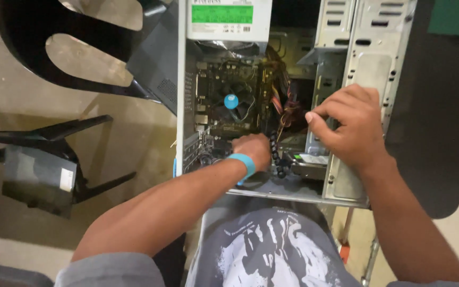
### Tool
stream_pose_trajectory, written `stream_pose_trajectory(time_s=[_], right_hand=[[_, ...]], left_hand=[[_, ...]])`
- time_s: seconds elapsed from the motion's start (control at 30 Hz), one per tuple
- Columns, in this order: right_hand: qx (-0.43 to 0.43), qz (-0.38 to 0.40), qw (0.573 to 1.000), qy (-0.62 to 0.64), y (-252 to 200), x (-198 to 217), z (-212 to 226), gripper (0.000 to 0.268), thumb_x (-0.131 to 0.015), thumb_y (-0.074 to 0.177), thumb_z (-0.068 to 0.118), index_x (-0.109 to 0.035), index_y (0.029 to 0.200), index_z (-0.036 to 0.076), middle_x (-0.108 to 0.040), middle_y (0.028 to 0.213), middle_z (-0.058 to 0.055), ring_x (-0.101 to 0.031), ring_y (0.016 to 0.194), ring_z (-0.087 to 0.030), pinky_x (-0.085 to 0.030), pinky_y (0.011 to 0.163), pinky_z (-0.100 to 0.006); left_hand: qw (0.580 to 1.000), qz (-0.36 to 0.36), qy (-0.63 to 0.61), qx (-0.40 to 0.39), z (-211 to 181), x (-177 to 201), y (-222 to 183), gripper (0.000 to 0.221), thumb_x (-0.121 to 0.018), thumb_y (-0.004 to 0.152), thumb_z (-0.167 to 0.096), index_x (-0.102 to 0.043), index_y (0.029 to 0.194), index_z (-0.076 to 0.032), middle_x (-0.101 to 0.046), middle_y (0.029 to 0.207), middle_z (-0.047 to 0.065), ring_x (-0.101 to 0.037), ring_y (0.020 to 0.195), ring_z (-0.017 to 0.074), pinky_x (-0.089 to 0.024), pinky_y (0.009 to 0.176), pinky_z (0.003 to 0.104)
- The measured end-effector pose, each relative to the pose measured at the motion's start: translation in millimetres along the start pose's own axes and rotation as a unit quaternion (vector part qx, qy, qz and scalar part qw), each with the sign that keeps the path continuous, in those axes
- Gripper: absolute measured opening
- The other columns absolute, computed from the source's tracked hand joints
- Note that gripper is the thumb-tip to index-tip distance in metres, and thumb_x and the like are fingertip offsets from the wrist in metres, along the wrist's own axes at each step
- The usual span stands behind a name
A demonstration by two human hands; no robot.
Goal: Connecting internal components and sliding the side panel onto a desktop computer chassis to close it.
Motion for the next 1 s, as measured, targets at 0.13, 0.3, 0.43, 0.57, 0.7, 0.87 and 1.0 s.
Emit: stream_pose_trajectory(time_s=[0.13,0.3,0.43,0.57,0.7,0.87,1.0], right_hand=[[-0.013,-0.002,1.0,0.01,-2,2,-2,0.018,-0.082,0.105,0.029,-0.079,0.089,0.02,-0.074,0.089,0.002,-0.068,0.102,-0.025,-0.042,0.103,-0.039],[-0.03,0.019,0.999,0.032,2,5,-4,0.017,-0.081,0.104,0.028,-0.08,0.089,0.023,-0.077,0.091,0.003,-0.069,0.101,-0.022,-0.045,0.102,-0.038],[-0.024,0.036,0.997,0.063,-2,6,-14,0.014,-0.081,0.103,0.027,-0.081,0.091,0.02,-0.078,0.094,-0.003,-0.07,0.101,-0.027,-0.046,0.101,-0.041],[-0.013,0.04,0.995,0.089,3,9,-10,0.016,-0.079,0.104,0.017,-0.078,0.091,0.007,-0.077,0.095,-0.01,-0.069,0.095,-0.031,-0.05,0.096,-0.043],[-0.025,0.055,0.995,0.078,-1,10,-15,0.017,-0.076,0.105,0.012,-0.079,0.095,-0.001,-0.077,0.096,-0.013,-0.068,0.096,-0.028,-0.051,0.096,-0.044],[-0.105,0.046,0.989,0.097,2,16,1,0.011,-0.076,0.105,0.005,-0.08,0.1,-0.004,-0.074,0.1,-0.016,-0.067,0.101,-0.028,-0.053,0.097,-0.042],[-0.079,0.046,0.991,0.097,-1,14,-11,0.012,-0.075,0.106,0.006,-0.081,0.099,-0.001,-0.076,0.097,-0.013,-0.069,0.101,-0.026,-0.056,0.095,-0.042]], left_hand=[[0.999,-0.025,0.037,-0.007,-5,3,-5,0.029,-0.06,0.1,-0.017,-0.081,0.116,-0.004,-0.083,0.115,0.013,-0.078,0.116,0.0412,-0.057,0.094,0.057],[0.997,-0.038,0.036,-0.063,9,3,3,0.026,-0.065,0.098,-0.018,-0.085,0.108,-0.004,-0.084,0.103,0.017,-0.081,0.106,0.043,-0.06,0.091,0.058],[0.996,-0.06,-0.001,-0.069,9,18,-20,0.025,-0.068,0.096,-0.017,-0.085,0.104,0.0,-0.083,0.099,0.022,-0.081,0.101,0.0467,-0.062,0.085,0.061],[0.988,-0.118,-0.017,-0.1,3,50,-64,0.022,-0.064,0.094,-0.015,-0.078,0.104,-0.001,-0.081,0.103,0.021,-0.079,0.098,0.0456,-0.064,0.078,0.059],[0.975,-0.152,-0.118,-0.108,14,94,-143,0.037,-0.056,0.101,-0.032,-0.066,0.076,-0.006,-0.075,0.085,0.022,-0.069,0.087,0.0479,-0.055,0.072,0.059],[0.899,-0.235,-0.341,-0.143,91,121,-230,0.04,-0.061,0.103,-0.043,-0.064,0.079,-0.011,-0.068,0.077,0.006,-0.062,0.073,0.0177,-0.049,0.072,0.039],[0.769,-0.321,-0.546,-0.086,185,109,-234,0.046,-0.064,0.108,-0.036,-0.049,0.069,-0.018,-0.043,0.063,-0.006,-0.037,0.062,0.0099,-0.034,0.061,0.033]])
Point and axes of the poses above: each hand's wrist, its own y-axis towards the middle knuckle, its own x-axis out of the back of the hand, z = x × y, the point moved 8 cm from there along y, towards the middle knuckle
